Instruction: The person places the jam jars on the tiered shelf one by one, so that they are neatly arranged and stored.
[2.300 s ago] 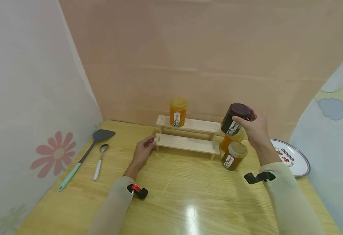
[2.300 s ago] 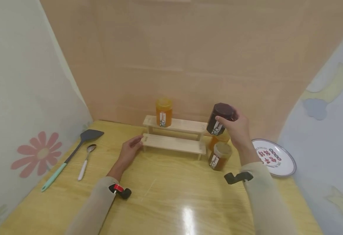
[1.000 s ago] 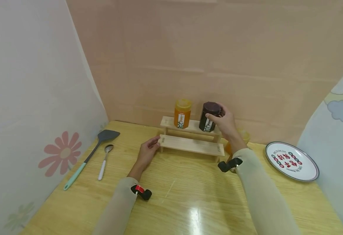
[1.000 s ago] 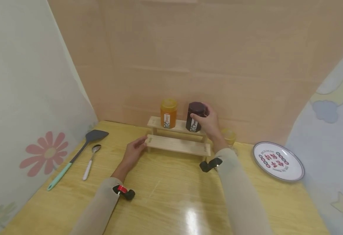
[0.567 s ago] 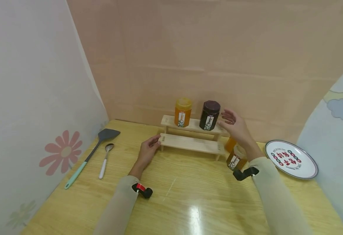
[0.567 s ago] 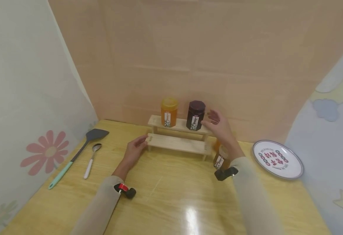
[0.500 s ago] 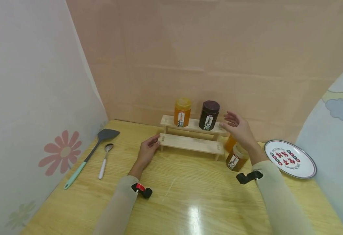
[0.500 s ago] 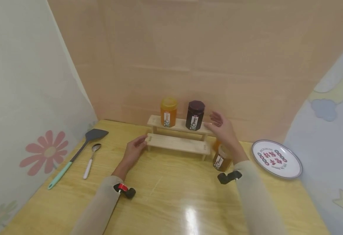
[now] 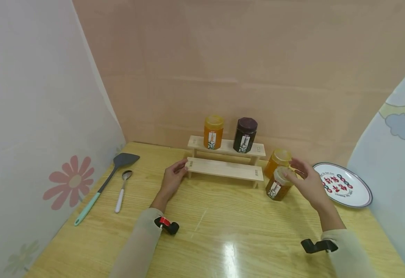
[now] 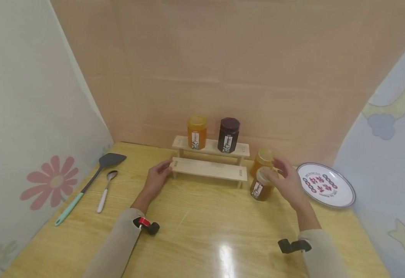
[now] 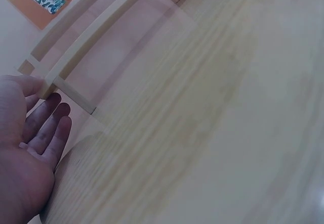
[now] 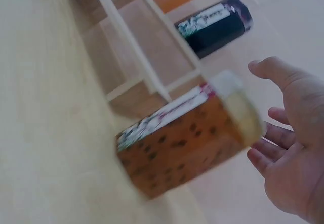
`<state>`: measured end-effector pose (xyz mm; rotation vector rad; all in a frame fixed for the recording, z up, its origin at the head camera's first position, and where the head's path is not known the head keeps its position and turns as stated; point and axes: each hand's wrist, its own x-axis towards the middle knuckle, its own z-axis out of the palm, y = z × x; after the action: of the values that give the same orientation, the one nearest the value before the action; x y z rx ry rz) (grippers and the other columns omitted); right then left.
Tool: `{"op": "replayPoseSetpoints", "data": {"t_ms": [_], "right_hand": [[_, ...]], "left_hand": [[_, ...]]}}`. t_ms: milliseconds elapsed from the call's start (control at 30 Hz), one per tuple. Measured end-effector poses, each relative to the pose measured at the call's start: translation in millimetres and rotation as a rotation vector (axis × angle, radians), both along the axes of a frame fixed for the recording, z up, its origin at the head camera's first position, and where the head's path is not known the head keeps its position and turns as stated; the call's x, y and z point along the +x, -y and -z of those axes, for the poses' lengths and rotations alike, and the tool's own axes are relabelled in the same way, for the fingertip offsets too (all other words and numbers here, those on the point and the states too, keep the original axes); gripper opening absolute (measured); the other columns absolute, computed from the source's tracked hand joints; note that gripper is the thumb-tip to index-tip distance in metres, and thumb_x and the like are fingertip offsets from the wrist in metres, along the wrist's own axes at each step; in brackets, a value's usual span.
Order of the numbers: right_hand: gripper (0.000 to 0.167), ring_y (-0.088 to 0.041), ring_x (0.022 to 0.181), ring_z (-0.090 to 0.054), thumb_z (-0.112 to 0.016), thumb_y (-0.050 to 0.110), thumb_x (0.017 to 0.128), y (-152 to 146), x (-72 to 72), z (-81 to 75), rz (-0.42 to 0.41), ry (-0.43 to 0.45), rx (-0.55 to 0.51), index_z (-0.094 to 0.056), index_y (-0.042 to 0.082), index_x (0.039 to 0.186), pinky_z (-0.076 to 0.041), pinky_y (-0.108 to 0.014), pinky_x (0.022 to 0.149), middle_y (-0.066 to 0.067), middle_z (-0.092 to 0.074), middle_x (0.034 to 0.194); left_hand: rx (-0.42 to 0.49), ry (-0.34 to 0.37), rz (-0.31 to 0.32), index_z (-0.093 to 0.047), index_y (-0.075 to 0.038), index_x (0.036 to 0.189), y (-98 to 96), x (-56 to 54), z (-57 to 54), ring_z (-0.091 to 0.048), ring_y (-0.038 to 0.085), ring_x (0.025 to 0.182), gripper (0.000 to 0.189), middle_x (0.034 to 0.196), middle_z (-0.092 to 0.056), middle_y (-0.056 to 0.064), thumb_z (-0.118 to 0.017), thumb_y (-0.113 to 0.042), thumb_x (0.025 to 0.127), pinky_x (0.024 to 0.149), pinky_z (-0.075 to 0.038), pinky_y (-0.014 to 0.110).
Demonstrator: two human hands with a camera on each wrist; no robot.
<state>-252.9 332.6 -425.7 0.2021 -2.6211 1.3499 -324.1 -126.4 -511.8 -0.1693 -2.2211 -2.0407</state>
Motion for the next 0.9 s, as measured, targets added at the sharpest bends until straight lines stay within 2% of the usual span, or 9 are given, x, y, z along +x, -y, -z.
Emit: {"op": "replayPoseSetpoints", "data": {"t_ms": [133, 200, 400, 667, 900], "right_hand": [[0.074, 0.004, 0.129, -0.046, -0.067, 0.034, 0.102, -8, 9.8, 18.9, 0.016, 0.029, -0.050, -0.032, 0.007, 0.160, -0.039, 0.002, 0.097, -0.020, -0.043, 0.154], [0.075, 0.013, 0.125, -0.042, -0.069, 0.033, 0.101, -9, 12.9, 27.3, 0.023, 0.040, -0.079, -0.031, 0.009, 0.161, -0.041, 0.000, 0.098, -0.016, -0.042, 0.155], [0.080, 0.011, 0.125, -0.044, -0.074, 0.031, 0.097, 1, 15.0, 43.5, 0.087, 0.044, -0.125, -0.030, 0.011, 0.161, -0.042, -0.002, 0.100, -0.008, -0.046, 0.152], [0.082, 0.008, 0.124, -0.043, -0.076, 0.030, 0.096, 12, 16.9, 43.6, 0.157, 0.033, -0.139, -0.030, 0.007, 0.160, -0.041, -0.006, 0.105, -0.015, -0.044, 0.154], [0.080, 0.008, 0.122, -0.045, -0.075, 0.032, 0.096, 12, 15.9, 46.5, 0.157, 0.030, -0.149, -0.034, 0.008, 0.159, -0.041, -0.001, 0.098, -0.013, -0.047, 0.151]], "left_hand": [[0.002, -0.005, 0.008, -0.064, -0.010, 0.140, 0.0, -1.0, 1.1, -0.058, 0.029, 0.134, 0.038, 0.143, -0.063, 0.015, -0.066, -0.015, 0.103, 0.093, -0.053, 0.014], [0.002, -0.005, 0.015, -0.064, -0.010, 0.140, -0.3, -0.9, 1.0, -0.058, 0.029, 0.135, 0.038, 0.143, -0.062, 0.015, -0.065, -0.016, 0.103, 0.094, -0.053, 0.014], [-0.004, 0.004, 0.008, -0.065, -0.013, 0.139, 0.1, -2.0, 3.1, -0.057, 0.028, 0.135, 0.037, 0.144, -0.063, 0.013, -0.066, -0.017, 0.103, 0.095, -0.053, 0.015], [0.002, -0.007, 0.014, -0.065, -0.012, 0.139, -0.1, -1.8, 2.0, -0.057, 0.028, 0.135, 0.037, 0.144, -0.062, 0.013, -0.065, -0.017, 0.103, 0.095, -0.053, 0.015], [-0.015, 0.008, 0.008, -0.065, -0.014, 0.140, 1.0, -1.4, 2.5, -0.056, 0.026, 0.137, 0.037, 0.144, -0.062, 0.012, -0.065, -0.018, 0.103, 0.103, -0.053, 0.024]]}}
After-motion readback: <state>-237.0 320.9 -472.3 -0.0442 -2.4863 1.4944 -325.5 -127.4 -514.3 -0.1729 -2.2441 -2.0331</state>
